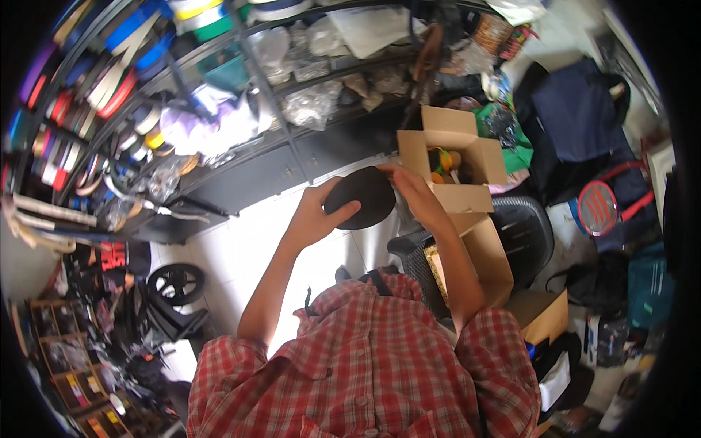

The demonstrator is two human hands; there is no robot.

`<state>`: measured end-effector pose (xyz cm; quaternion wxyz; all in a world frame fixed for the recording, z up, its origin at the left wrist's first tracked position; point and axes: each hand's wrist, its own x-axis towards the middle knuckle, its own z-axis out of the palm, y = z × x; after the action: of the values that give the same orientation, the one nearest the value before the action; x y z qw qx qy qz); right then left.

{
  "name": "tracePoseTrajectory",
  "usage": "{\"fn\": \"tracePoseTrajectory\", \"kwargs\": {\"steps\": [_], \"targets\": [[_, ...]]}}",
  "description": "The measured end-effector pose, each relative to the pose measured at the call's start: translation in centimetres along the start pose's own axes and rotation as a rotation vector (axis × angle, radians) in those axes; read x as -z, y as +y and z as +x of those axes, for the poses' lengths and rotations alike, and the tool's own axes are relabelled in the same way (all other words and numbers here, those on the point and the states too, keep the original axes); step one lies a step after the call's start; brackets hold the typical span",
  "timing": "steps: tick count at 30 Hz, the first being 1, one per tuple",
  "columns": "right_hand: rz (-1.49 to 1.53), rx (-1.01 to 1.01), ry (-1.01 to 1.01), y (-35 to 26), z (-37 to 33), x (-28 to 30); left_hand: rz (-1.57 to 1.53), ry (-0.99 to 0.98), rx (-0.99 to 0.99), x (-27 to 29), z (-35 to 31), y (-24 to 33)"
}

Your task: The person picks up various rolls of tape from boxes and a table and places them onto specific shelves based on their color.

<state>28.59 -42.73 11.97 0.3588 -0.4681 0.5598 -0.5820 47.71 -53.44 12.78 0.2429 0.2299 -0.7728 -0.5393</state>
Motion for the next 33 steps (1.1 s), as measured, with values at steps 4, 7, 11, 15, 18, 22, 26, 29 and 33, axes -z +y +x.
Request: {"fn": "tracePoseTrajectory", "kwargs": {"steps": [4, 7, 11, 15, 18, 22, 26, 29, 33], "targets": [[-0.307, 0.135, -0.188, -0.7, 4.9, -3.3, -0.002, 0.066, 0.084, 4.3, -3.0, -0.5], [-0.450, 0.208, -0.327, -2.9, 6.4, -4.9, -0.029, 0.149, 0.127, 6.2, -5.2, -0.6], [-0.440, 0.258, -0.391, -3.5, 7.9, -7.2, -0.187, 0.351, 0.122, 6.8, -7.6, -2.1], [-0.481, 0.176, -0.469, -4.1, 8.0, -8.4, -0.283, 0.558, 0.141, 5.6, -8.1, -2.8], [-0.484, 0.216, -0.432, -4.7, 8.7, -8.1, -0.459, 0.631, 0.123, 4.9, -7.8, -3.0], [-0.608, 0.246, -0.422, -6.7, 9.9, -5.7, -0.289, 0.452, 0.216, 4.7, -7.5, -2.8], [-0.765, 0.224, -0.474, -9.5, 10.5, -3.4, -0.132, 0.241, 0.232, 3.9, -6.5, -2.5], [-0.923, 0.467, -0.476, -10.9, 10.5, -2.1, 0.269, 0.132, 0.029, 3.2, -5.6, -2.7], [-1.079, 0.496, -0.542, -12.6, 10.2, -1.0, 0.354, 0.000, 0.094, 3.2, -5.6, -1.8]]}}
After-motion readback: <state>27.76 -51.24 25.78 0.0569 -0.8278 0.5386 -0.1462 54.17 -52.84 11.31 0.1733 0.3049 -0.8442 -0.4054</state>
